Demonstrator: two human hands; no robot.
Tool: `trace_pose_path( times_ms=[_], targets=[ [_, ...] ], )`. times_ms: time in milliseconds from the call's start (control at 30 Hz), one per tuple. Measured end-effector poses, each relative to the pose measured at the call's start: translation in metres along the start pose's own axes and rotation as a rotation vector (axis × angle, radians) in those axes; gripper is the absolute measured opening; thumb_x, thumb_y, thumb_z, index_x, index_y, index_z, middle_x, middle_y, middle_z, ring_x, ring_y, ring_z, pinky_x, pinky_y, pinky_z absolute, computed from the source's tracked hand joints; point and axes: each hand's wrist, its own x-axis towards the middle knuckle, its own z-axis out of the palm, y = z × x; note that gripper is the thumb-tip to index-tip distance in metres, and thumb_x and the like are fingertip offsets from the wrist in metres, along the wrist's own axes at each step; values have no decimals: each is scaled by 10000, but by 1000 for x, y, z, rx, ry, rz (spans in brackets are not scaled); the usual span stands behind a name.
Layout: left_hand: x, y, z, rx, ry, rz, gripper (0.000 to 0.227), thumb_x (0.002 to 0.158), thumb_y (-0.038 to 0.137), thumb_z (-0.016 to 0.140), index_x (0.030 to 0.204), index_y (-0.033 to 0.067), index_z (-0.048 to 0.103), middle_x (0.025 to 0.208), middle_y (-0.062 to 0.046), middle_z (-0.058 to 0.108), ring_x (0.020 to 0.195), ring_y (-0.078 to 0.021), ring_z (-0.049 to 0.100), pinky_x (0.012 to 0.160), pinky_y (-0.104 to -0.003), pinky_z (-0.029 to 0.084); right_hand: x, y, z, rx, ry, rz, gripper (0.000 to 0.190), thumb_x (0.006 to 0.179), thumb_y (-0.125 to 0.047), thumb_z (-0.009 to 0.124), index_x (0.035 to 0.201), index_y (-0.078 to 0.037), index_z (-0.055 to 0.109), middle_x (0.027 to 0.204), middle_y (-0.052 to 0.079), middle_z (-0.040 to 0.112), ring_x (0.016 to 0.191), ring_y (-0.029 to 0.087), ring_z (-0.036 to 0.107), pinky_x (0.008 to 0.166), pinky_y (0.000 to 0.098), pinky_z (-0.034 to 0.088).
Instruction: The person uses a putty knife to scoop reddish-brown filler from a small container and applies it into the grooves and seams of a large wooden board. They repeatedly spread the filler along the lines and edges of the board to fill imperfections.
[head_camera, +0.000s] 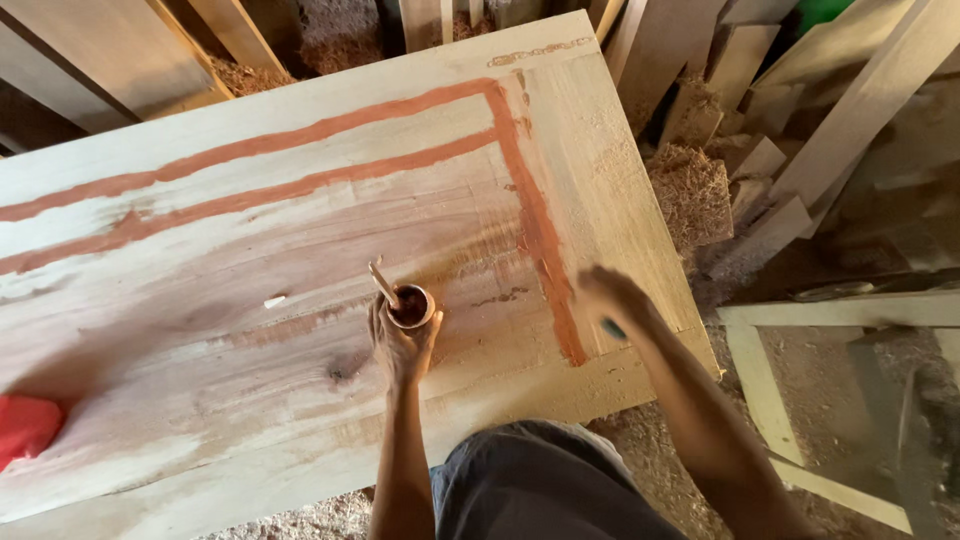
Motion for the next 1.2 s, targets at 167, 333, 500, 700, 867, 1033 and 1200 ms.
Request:
trace_pose_path(
  times_ms=[167, 333, 500, 700, 867, 1033, 1200],
  targets=[
    [-20, -15, 7, 27, 62, 56, 958, 718, 377, 911, 1457, 14, 422, 1461, -212, 514, 1363, -408, 468, 1138, -562, 359, 20, -29, -27, 27, 85, -77, 219, 1016, -141, 528, 1199, -43, 597, 819, 156, 677, 595, 197, 603, 478, 326, 521],
    [-57, -39, -6, 6, 16, 17, 950, 786, 365, 851, 1540, 29, 381, 1525, -219, 491, 1412, -415, 453, 1163, -572, 371, 17, -28, 3, -25, -24, -86, 257, 1023, -151, 522, 1261, -83, 589, 811, 144, 674, 577, 186, 577, 480, 324, 517],
    [-99, -17, -13, -1, 50, -210, 625, 893, 304, 777, 1371, 17, 496, 1355, -205, 565, 1255, -351, 535, 1035, -531, 450, -17, 5, 61, -80, -190, -51, 303, 1029, -162, 515, 1322, -122, 581, 803, 133, 671, 560, 175, 550, 483, 322, 513],
    [-118, 102, -29, -640, -419, -404, 105, 876, 90, 645, 905, 12, 709, 823, -90, 722, 594, -185, 559, 483, -275, 424, -71, 49, 103, 164, -207, -67, 365, 1037, -175, 507, 1396, -170, 572, 793, 119, 667, 539, 162, 519, 486, 319, 508],
    [-107, 186, -67, -1119, -624, 24, 82, 958, 91, 604, 993, 53, 669, 906, -76, 698, 732, -168, 640, 620, -270, 560, -94, 76, 105, 664, -5, -249, 514, 1042, -312, 502, 1543, -241, 408, 774, 63, 690, 466, 120, 569, 467, 310, 547],
    [-113, 213, -82, -1151, -707, -134, 104, 964, 118, 599, 1029, 62, 659, 944, -76, 697, 768, -171, 650, 649, -277, 566, -101, 81, 125, 1008, 103, -444, 553, 1015, -327, 562, 1528, -140, 477, 754, 81, 670, 545, 118, 621, 503, 301, 552],
    [-138, 211, -91, -1135, -734, -245, 133, 969, 144, 594, 1065, 70, 649, 981, -76, 696, 803, -174, 660, 678, -285, 573, -108, 89, 148, 1410, 132, -417, 574, 1009, -264, 543, 1556, -128, 434, 833, 79, 635, 589, 130, 604, 504, 297, 557]
  ],
)
